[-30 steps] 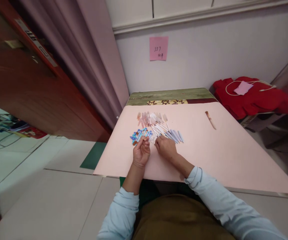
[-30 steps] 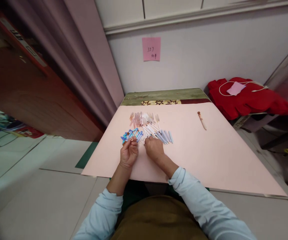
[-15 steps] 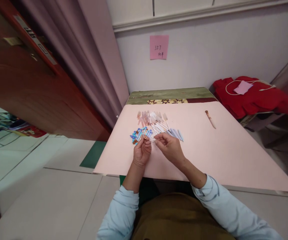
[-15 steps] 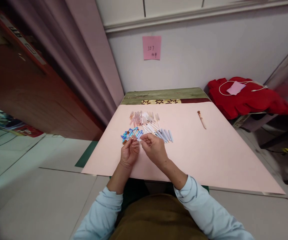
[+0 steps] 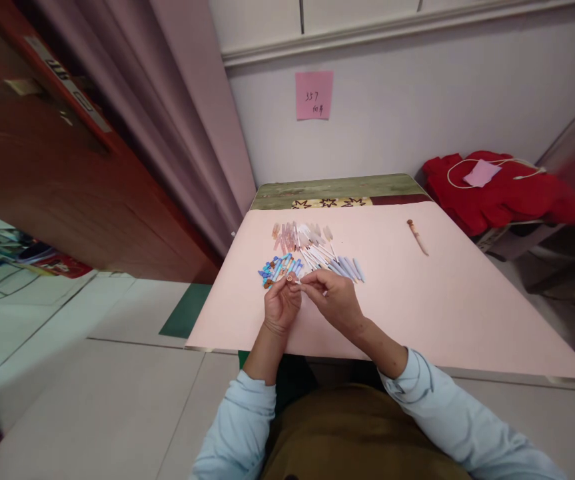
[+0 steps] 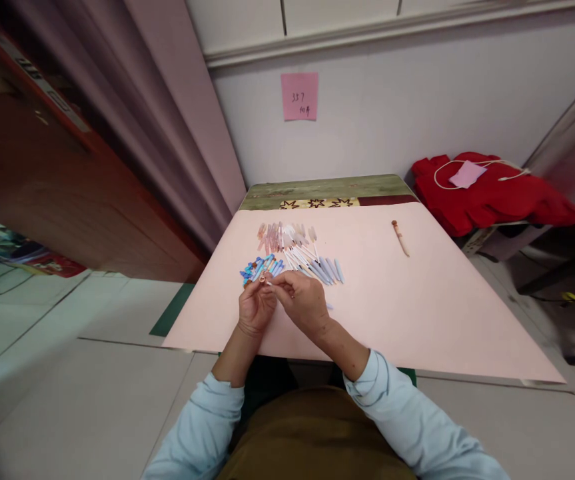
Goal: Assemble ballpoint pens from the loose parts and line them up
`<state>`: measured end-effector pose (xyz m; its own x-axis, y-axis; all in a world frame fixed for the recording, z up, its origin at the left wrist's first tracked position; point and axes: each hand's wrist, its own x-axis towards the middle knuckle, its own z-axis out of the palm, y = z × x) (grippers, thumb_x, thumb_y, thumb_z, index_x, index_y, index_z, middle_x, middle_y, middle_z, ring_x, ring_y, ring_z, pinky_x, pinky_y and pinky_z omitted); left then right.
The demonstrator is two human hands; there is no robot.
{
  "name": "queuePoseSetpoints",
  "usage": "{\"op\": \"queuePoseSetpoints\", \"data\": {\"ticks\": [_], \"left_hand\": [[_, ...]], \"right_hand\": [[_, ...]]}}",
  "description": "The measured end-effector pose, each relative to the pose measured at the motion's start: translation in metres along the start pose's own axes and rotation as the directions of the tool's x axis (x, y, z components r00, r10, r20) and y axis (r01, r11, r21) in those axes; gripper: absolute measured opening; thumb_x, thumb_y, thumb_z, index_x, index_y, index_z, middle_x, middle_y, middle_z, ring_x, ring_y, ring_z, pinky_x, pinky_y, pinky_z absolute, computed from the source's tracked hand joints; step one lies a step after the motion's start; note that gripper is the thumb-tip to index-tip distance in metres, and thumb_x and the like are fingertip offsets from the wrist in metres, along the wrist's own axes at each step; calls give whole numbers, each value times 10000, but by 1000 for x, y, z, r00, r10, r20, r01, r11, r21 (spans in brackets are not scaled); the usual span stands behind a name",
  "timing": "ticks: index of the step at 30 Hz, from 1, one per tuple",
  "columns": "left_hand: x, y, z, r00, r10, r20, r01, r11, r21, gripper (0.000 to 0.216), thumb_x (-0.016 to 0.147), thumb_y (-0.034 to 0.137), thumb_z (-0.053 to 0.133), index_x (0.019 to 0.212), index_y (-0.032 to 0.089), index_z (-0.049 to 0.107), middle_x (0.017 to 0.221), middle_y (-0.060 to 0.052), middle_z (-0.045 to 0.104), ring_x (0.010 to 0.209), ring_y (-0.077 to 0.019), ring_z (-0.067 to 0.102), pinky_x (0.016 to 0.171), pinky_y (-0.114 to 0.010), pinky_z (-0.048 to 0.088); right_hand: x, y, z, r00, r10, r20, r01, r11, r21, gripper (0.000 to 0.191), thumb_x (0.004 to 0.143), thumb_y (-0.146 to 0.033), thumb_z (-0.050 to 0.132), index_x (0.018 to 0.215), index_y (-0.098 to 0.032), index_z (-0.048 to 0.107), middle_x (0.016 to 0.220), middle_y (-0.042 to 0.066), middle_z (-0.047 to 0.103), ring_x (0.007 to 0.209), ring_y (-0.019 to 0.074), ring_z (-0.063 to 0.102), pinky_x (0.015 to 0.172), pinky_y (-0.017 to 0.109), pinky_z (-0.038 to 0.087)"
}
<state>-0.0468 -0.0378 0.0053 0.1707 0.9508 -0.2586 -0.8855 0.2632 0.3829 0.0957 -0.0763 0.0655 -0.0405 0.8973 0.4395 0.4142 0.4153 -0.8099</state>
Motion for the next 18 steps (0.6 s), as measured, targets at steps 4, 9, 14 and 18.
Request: {"op": "queuePoseSetpoints", "data": {"ticks": [4,9,14,18], "left_hand": [[2,-2,-2,1000,0,19,0,1000,20,149,856,94,496,881,95,643,783,-52,669,669,-84,637,596,-149,505],[3,-5,-6,997,-26,77,19,996,85,117,827,98,533,873,98,641,777,-51,667,697,-98,645,660,-178,513],[3,-6,-9,989,-54,137,34,989,143,89,820,122,568,883,123,630,764,-32,652,734,-112,656,744,-221,527],[3,-7,-10,993,-53,101,35,984,175,93,812,139,583,890,124,633,824,-58,674,809,-152,675,791,-273,537]], "right_hand": [[1,-2,0,1000,12,19,-12,999,-36,104,842,-301,643,831,-218,705,808,9,708,733,127,624,693,222,464],[1,0,1,999,38,16,-36,996,-86,85,828,-263,633,834,-224,708,839,15,719,757,142,634,708,235,469],[0,4,0,997,73,31,-68,989,-130,88,824,-286,642,838,-228,707,840,16,716,763,150,640,706,240,473],[0,3,1,994,108,31,-105,992,-68,92,819,-302,647,838,-227,698,846,14,720,763,149,647,705,243,489]]}}
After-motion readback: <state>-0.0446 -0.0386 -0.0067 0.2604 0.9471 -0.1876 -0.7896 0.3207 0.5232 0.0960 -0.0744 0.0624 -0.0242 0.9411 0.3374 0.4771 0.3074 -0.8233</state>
